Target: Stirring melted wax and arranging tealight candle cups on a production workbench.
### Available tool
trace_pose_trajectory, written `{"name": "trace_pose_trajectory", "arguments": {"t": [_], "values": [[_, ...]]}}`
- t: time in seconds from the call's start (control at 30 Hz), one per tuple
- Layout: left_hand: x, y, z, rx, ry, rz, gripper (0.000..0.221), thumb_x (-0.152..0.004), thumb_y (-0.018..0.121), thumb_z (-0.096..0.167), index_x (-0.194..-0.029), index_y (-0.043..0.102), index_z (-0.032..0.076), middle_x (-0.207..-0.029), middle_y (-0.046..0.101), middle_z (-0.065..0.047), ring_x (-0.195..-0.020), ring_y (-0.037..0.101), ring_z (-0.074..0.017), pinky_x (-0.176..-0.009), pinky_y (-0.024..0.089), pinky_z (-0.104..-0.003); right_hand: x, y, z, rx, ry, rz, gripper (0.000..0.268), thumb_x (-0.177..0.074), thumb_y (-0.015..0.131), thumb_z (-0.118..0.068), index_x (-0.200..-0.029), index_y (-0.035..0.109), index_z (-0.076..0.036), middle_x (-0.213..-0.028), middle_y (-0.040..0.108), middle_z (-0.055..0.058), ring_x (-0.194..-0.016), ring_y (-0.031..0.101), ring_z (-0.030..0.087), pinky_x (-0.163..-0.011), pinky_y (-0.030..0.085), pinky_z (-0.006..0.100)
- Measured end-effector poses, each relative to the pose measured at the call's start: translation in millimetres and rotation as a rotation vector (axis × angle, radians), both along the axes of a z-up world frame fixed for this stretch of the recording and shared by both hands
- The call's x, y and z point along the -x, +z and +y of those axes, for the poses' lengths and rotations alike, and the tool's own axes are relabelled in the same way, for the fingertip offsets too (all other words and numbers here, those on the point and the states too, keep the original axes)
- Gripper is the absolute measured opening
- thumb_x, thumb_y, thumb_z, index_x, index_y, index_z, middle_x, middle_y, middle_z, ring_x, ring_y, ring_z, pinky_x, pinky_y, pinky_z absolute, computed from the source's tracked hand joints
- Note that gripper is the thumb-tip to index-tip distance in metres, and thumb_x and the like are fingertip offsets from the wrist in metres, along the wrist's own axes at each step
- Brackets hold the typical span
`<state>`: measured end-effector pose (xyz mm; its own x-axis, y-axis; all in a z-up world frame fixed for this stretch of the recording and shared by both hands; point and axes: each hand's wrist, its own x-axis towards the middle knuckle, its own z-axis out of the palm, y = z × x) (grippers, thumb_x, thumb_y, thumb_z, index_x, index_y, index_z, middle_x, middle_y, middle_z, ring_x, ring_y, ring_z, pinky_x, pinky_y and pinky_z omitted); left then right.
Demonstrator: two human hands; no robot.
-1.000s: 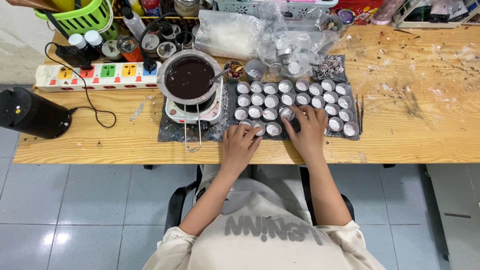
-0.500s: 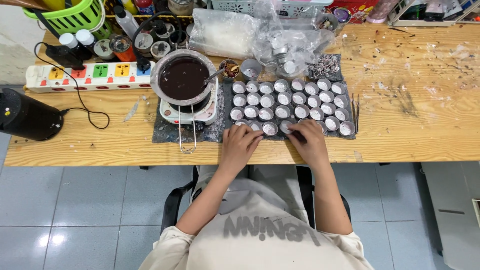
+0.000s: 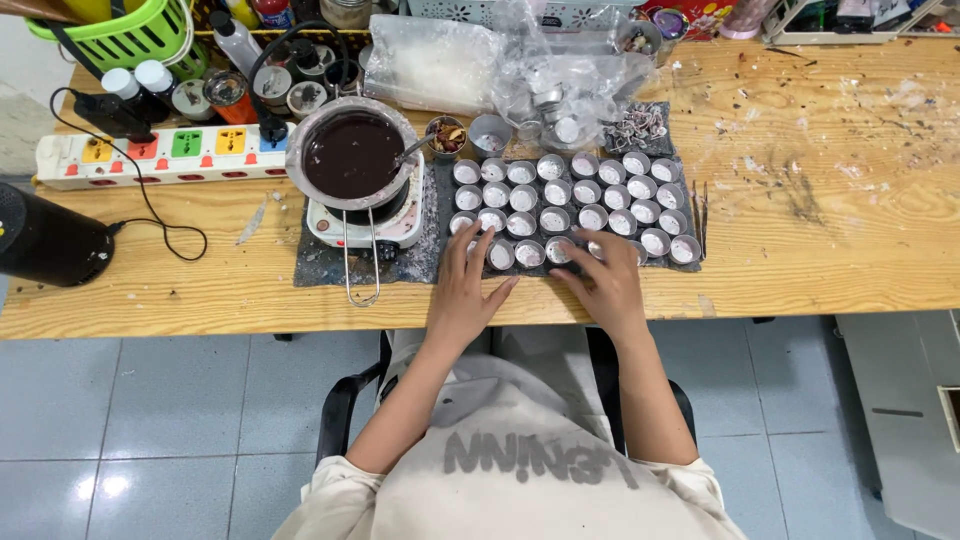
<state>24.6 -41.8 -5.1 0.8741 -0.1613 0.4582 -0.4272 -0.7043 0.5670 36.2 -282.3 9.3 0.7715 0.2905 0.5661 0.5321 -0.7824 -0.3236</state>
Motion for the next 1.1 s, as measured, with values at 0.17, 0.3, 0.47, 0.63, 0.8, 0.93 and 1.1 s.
{"name": "trace_pose_trajectory", "arguments": {"t": [0.17, 0.3, 0.47, 0.63, 0.8, 0.93, 1.1], "values": [[-2, 2, 1, 0.040, -0.022, 0.070, 0.084, -0.090, 0.078, 0.036, -0.156, 0.033, 0.009, -0.158, 0.035, -0.019, -0.147, 0.037, -0.0411, -0.119, 0.037, -0.051, 7, 4, -26, -0.263, -0.132, 0.020, 0.061, -0.076, 0.090, -0.034, -0.128, 0.070, -0.008, -0.141, 0.049, 0.018, -0.134, 0.045, 0.040, -0.114, 0.038, 0.049], [-5, 4, 2, 0.061, -0.048, 0.135, 0.084, -0.091, 0.077, 0.033, -0.156, 0.030, 0.007, -0.159, 0.031, -0.020, -0.146, 0.036, -0.0414, -0.117, 0.038, -0.051, 11, 0, -55, -0.078, -0.295, 0.013, 0.067, -0.073, 0.095, -0.031, -0.129, 0.070, -0.005, -0.150, 0.047, 0.021, -0.145, 0.032, 0.045, -0.120, 0.031, 0.058], [-6, 3, 1, 0.047, -0.056, 0.122, 0.080, -0.092, 0.076, 0.031, -0.156, 0.032, 0.009, -0.159, 0.033, -0.019, -0.147, 0.035, -0.0400, -0.120, 0.034, -0.051, 10, -9, -64, -0.057, -0.326, -0.009, 0.042, -0.078, 0.093, -0.024, -0.114, 0.076, -0.011, -0.146, 0.056, 0.011, -0.147, 0.038, 0.039, -0.121, 0.036, 0.053], [-7, 3, -4, -0.075, -0.069, 0.025, 0.077, -0.092, 0.075, 0.032, -0.154, 0.037, 0.010, -0.156, 0.036, -0.017, -0.149, 0.033, -0.0391, -0.125, 0.027, -0.054, 8, -8, -59, -0.040, -0.282, -0.039, 0.036, -0.077, 0.094, -0.021, -0.107, 0.077, -0.011, -0.139, 0.060, 0.008, -0.144, 0.044, 0.036, -0.119, 0.037, 0.053], [-18, 2, -31, -0.248, -0.180, -0.036, 0.069, -0.097, 0.066, 0.047, -0.150, 0.043, 0.011, -0.153, 0.040, -0.016, -0.149, 0.032, -0.0380, -0.123, 0.021, -0.061, 6, 8, -49, 0.051, -0.208, 0.086, 0.065, -0.078, 0.084, -0.041, -0.132, 0.068, -0.009, -0.148, 0.054, 0.016, -0.145, 0.038, 0.038, -0.119, 0.019, 0.064], [-24, 14, -52, -0.209, -0.209, -0.074, 0.066, -0.097, 0.064, 0.049, -0.149, 0.046, 0.012, -0.154, 0.044, -0.013, -0.150, 0.032, -0.0350, -0.125, 0.020, -0.061, 5, -1, -62, 0.035, -0.225, 0.130, 0.061, -0.089, 0.075, -0.041, -0.141, 0.061, -0.014, -0.152, 0.053, 0.012, -0.150, 0.037, 0.031, -0.125, 0.014, 0.064], [-39, 18, -63, -0.337, -0.198, -0.039, 0.077, -0.093, 0.062, 0.055, -0.152, 0.044, 0.009, -0.158, 0.037, -0.017, -0.149, 0.029, -0.0353, -0.122, 0.019, -0.060, -5, 7, -77, 0.028, -0.266, 0.131, 0.055, -0.102, 0.061, -0.035, -0.151, 0.053, -0.011, -0.162, 0.046, 0.014, -0.156, 0.033, 0.036, -0.127, 0.018, 0.058]]}}
